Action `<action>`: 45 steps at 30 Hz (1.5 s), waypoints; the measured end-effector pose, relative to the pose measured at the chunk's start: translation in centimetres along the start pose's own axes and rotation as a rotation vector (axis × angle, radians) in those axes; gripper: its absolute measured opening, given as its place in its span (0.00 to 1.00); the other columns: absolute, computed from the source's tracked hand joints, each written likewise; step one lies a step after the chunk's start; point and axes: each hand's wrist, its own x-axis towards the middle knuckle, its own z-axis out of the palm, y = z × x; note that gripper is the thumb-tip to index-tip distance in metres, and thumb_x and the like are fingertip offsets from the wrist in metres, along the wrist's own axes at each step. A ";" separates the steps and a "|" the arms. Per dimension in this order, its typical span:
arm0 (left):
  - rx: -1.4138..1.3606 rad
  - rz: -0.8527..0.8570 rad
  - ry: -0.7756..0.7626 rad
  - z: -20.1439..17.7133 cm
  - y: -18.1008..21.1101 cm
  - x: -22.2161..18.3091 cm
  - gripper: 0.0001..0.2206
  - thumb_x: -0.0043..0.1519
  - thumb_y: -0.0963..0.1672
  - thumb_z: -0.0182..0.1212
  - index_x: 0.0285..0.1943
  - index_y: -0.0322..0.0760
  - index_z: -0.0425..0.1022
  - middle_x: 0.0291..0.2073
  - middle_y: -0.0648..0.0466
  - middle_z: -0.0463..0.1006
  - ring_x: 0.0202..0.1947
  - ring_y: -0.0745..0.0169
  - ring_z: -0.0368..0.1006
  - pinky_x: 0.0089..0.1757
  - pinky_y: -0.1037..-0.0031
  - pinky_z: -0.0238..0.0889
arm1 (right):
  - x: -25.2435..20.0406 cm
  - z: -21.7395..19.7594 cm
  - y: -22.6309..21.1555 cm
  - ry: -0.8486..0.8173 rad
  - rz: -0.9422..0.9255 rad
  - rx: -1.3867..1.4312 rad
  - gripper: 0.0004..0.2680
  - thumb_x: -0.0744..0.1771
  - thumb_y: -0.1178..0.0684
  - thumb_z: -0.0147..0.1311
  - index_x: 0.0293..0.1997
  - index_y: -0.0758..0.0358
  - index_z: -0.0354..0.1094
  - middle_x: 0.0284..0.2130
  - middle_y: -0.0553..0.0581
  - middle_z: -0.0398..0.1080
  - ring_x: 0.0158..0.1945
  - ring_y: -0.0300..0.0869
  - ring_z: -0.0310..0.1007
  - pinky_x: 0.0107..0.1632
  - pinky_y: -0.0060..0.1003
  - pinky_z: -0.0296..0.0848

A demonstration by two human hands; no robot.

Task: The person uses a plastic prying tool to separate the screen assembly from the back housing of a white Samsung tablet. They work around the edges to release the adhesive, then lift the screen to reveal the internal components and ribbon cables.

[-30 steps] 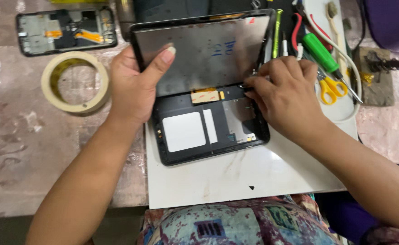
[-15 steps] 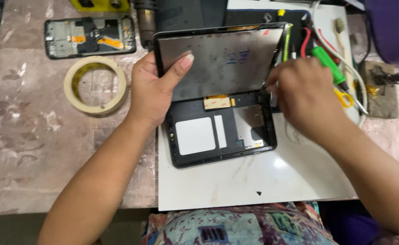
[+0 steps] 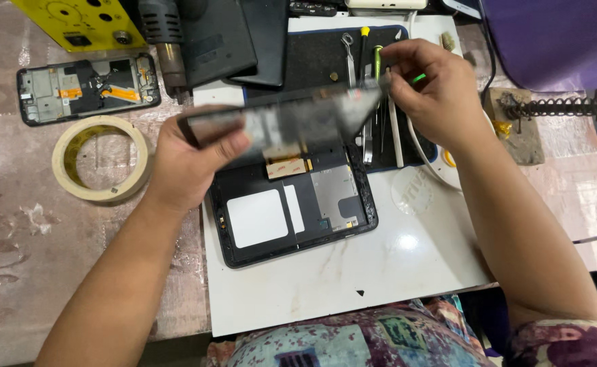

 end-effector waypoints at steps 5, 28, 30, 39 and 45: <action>0.042 0.115 -0.382 -0.5 0.7 0.2 0.12 0.54 0.36 0.75 0.45 0.39 0.83 0.45 0.52 0.84 0.47 0.63 0.81 0.51 0.70 0.77 | 0.5 0.7 0.1 -0.057 -0.016 -0.052 0.06 0.71 0.58 0.58 0.53 0.60 0.76 0.35 0.46 0.74 0.34 0.29 0.70 0.38 0.25 0.71; 0.149 0.203 -0.486 -0.2 1.4 0.1 0.14 0.50 0.36 0.78 0.43 0.38 0.84 0.42 0.52 0.84 0.50 0.61 0.81 0.55 0.69 0.75 | 2.3 0.3 -1.4 -0.030 -0.420 -0.317 0.06 0.69 0.58 0.63 0.50 0.60 0.80 0.40 0.55 0.77 0.38 0.40 0.72 0.41 0.34 0.71; 0.145 0.202 -0.489 -0.2 1.3 0.2 0.15 0.50 0.35 0.78 0.44 0.38 0.84 0.42 0.53 0.84 0.49 0.61 0.81 0.55 0.69 0.75 | 1.9 -1.5 -1.0 -0.009 -0.242 -0.304 0.05 0.71 0.56 0.63 0.51 0.58 0.80 0.40 0.53 0.77 0.36 0.37 0.72 0.39 0.31 0.70; -0.057 0.063 -0.341 -0.2 0.0 0.0 0.12 0.57 0.34 0.72 0.45 0.39 0.84 0.45 0.50 0.84 0.47 0.62 0.81 0.49 0.71 0.76 | -0.8 -2.9 0.2 -0.079 -0.490 -0.352 0.06 0.68 0.59 0.62 0.48 0.67 0.76 0.34 0.58 0.74 0.36 0.39 0.74 0.39 0.29 0.72; 0.065 -0.041 -0.095 -0.6 -0.2 -0.5 0.08 0.61 0.36 0.72 0.48 0.32 0.83 0.41 0.52 0.83 0.41 0.69 0.76 0.46 0.76 0.70 | -1.7 -2.2 2.5 0.039 -0.114 -0.327 0.05 0.69 0.54 0.65 0.43 0.64 0.78 0.27 0.57 0.73 0.28 0.43 0.70 0.32 0.36 0.66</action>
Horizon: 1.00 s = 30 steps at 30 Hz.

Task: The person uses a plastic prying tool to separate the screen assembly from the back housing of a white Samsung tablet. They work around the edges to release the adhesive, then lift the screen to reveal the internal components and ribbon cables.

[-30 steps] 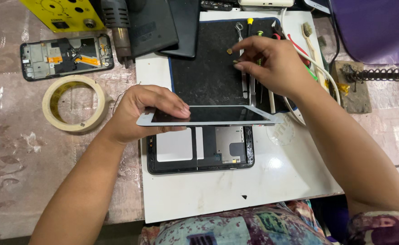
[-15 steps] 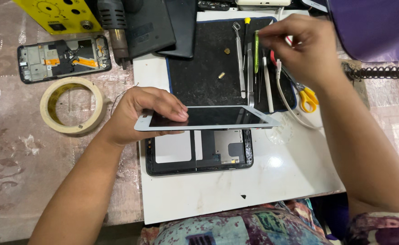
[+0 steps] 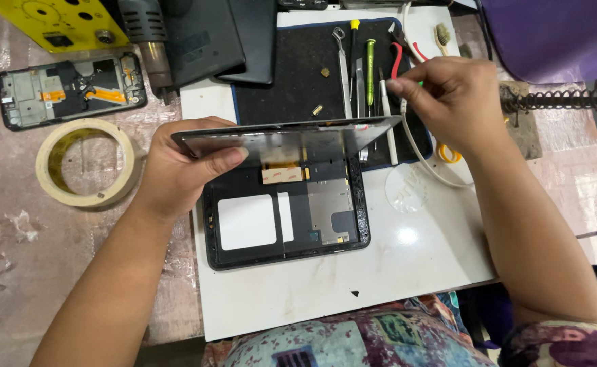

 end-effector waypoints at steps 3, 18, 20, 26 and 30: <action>-0.041 0.001 0.066 0.2 -0.3 0.2 0.08 0.61 0.38 0.71 0.48 0.33 0.81 0.43 0.53 0.84 0.45 0.69 0.78 0.49 0.76 0.71 | -0.4 0.3 0.7 0.141 -0.078 -0.017 0.04 0.71 0.57 0.65 0.46 0.65 0.78 0.31 0.57 0.74 0.33 0.41 0.73 0.38 0.35 0.70; -0.126 -0.027 0.154 0.5 -0.4 1.0 0.06 0.66 0.39 0.66 0.50 0.38 0.80 0.46 0.60 0.82 0.47 0.74 0.73 0.53 0.78 0.66 | -1.2 3.2 -0.6 0.001 -0.406 -0.314 0.05 0.64 0.52 0.61 0.38 0.60 0.75 0.45 0.56 0.68 0.55 0.52 0.63 0.57 0.51 0.58; -0.133 -0.001 0.150 0.6 -0.4 1.3 0.06 0.67 0.39 0.66 0.51 0.38 0.80 0.46 0.60 0.81 0.47 0.74 0.73 0.53 0.77 0.66 | -1.4 3.1 -0.7 -0.015 -0.397 -0.314 0.06 0.65 0.51 0.60 0.41 0.58 0.76 0.43 0.57 0.67 0.54 0.52 0.62 0.57 0.51 0.57; -0.091 0.013 0.130 0.7 -0.1 1.2 0.05 0.67 0.40 0.66 0.50 0.38 0.81 0.45 0.59 0.82 0.46 0.73 0.74 0.53 0.77 0.67 | -1.3 3.5 -0.2 -0.023 -0.437 -0.327 0.07 0.66 0.49 0.61 0.44 0.58 0.75 0.43 0.55 0.67 0.54 0.52 0.62 0.58 0.52 0.57; -0.076 0.013 0.141 1.0 0.2 1.3 0.05 0.67 0.41 0.66 0.50 0.39 0.80 0.45 0.60 0.82 0.47 0.74 0.74 0.53 0.78 0.67 | -1.4 3.5 0.2 -0.012 -0.463 -0.309 0.08 0.65 0.49 0.62 0.43 0.59 0.75 0.44 0.55 0.67 0.55 0.52 0.63 0.58 0.51 0.58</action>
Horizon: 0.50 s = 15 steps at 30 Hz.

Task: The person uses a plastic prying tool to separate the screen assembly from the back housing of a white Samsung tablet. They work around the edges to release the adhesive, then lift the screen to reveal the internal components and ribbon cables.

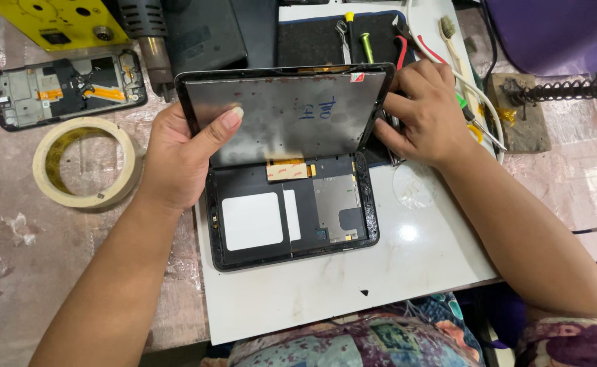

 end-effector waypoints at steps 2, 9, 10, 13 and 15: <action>-0.009 -0.007 0.016 0.1 0.0 0.0 0.04 0.67 0.41 0.66 0.50 0.39 0.80 0.44 0.60 0.82 0.46 0.74 0.73 0.53 0.78 0.66 | -0.2 0.0 0.1 -0.013 0.013 0.006 0.08 0.64 0.48 0.63 0.38 0.60 0.73 0.44 0.55 0.69 0.53 0.52 0.64 0.56 0.50 0.59; -0.046 -0.010 0.041 0.4 -0.2 0.0 0.05 0.67 0.41 0.67 0.50 0.38 0.81 0.45 0.60 0.82 0.46 0.75 0.73 0.53 0.78 0.66 | -0.4 -0.5 -0.2 0.021 -0.022 0.052 0.06 0.65 0.50 0.64 0.40 0.59 0.77 0.44 0.54 0.70 0.49 0.51 0.64 0.54 0.48 0.64; -0.043 -0.017 0.045 0.3 -0.2 0.0 0.05 0.67 0.41 0.67 0.50 0.38 0.81 0.44 0.61 0.82 0.46 0.75 0.72 0.53 0.78 0.65 | -0.3 -0.5 -0.1 0.023 -0.025 0.056 0.06 0.65 0.50 0.63 0.40 0.59 0.77 0.44 0.54 0.70 0.49 0.51 0.65 0.54 0.48 0.64; -0.044 -0.042 0.040 0.4 -0.2 -0.1 0.05 0.67 0.41 0.67 0.50 0.38 0.81 0.44 0.62 0.81 0.45 0.76 0.71 0.51 0.79 0.64 | -0.4 -0.6 -0.1 0.020 -0.028 0.048 0.06 0.66 0.50 0.63 0.40 0.59 0.76 0.43 0.54 0.71 0.49 0.51 0.65 0.53 0.48 0.64; -0.048 -0.044 0.041 0.4 -0.1 0.0 0.06 0.66 0.41 0.67 0.50 0.38 0.81 0.44 0.62 0.81 0.44 0.76 0.71 0.51 0.78 0.64 | 0.0 -0.6 0.0 0.018 -0.035 0.028 0.06 0.66 0.50 0.62 0.39 0.60 0.74 0.43 0.54 0.71 0.49 0.52 0.66 0.53 0.48 0.64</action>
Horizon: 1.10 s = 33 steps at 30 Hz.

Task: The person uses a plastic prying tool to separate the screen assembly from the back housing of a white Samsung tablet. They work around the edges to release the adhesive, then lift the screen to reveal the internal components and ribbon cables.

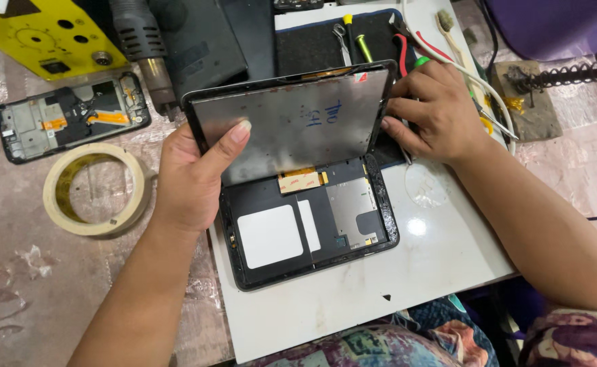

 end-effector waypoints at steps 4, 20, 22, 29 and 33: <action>-0.024 -0.007 0.012 0.1 -0.2 0.4 0.06 0.65 0.42 0.68 0.49 0.38 0.81 0.43 0.61 0.82 0.45 0.75 0.72 0.52 0.78 0.65 | -0.2 0.0 -0.1 -0.004 -0.006 -0.006 0.06 0.66 0.51 0.62 0.37 0.62 0.73 0.43 0.55 0.71 0.48 0.52 0.66 0.53 0.49 0.64; -0.004 0.008 -0.003 0.9 0.2 0.8 0.08 0.64 0.45 0.69 0.46 0.37 0.82 0.41 0.59 0.83 0.43 0.72 0.75 0.50 0.76 0.69 | -0.6 0.1 -0.4 0.160 0.074 0.125 0.09 0.72 0.66 0.49 0.60 0.68 0.69 0.34 0.62 0.72 0.35 0.52 0.70 0.41 0.43 0.69; 0.021 0.007 0.001 0.9 0.1 0.5 0.08 0.64 0.45 0.69 0.47 0.36 0.82 0.41 0.59 0.83 0.43 0.73 0.74 0.50 0.77 0.69 | -1.4 0.4 -0.5 0.237 0.151 0.208 0.09 0.76 0.66 0.46 0.64 0.68 0.66 0.39 0.62 0.75 0.37 0.46 0.75 0.42 0.37 0.72; 0.060 -0.008 0.009 0.7 0.4 0.4 0.08 0.65 0.44 0.67 0.49 0.35 0.81 0.43 0.60 0.82 0.44 0.74 0.73 0.51 0.78 0.67 | -1.7 0.2 1.8 0.557 0.269 0.588 0.12 0.75 0.63 0.38 0.68 0.68 0.60 0.42 0.60 0.75 0.43 0.40 0.79 0.47 0.33 0.78; 0.158 -0.025 0.065 0.5 0.4 0.0 0.09 0.63 0.43 0.66 0.50 0.37 0.80 0.44 0.62 0.81 0.45 0.76 0.74 0.51 0.79 0.67 | -2.4 -0.5 2.8 0.669 0.403 0.745 0.09 0.78 0.61 0.42 0.69 0.68 0.60 0.45 0.58 0.76 0.45 0.36 0.75 0.49 0.28 0.74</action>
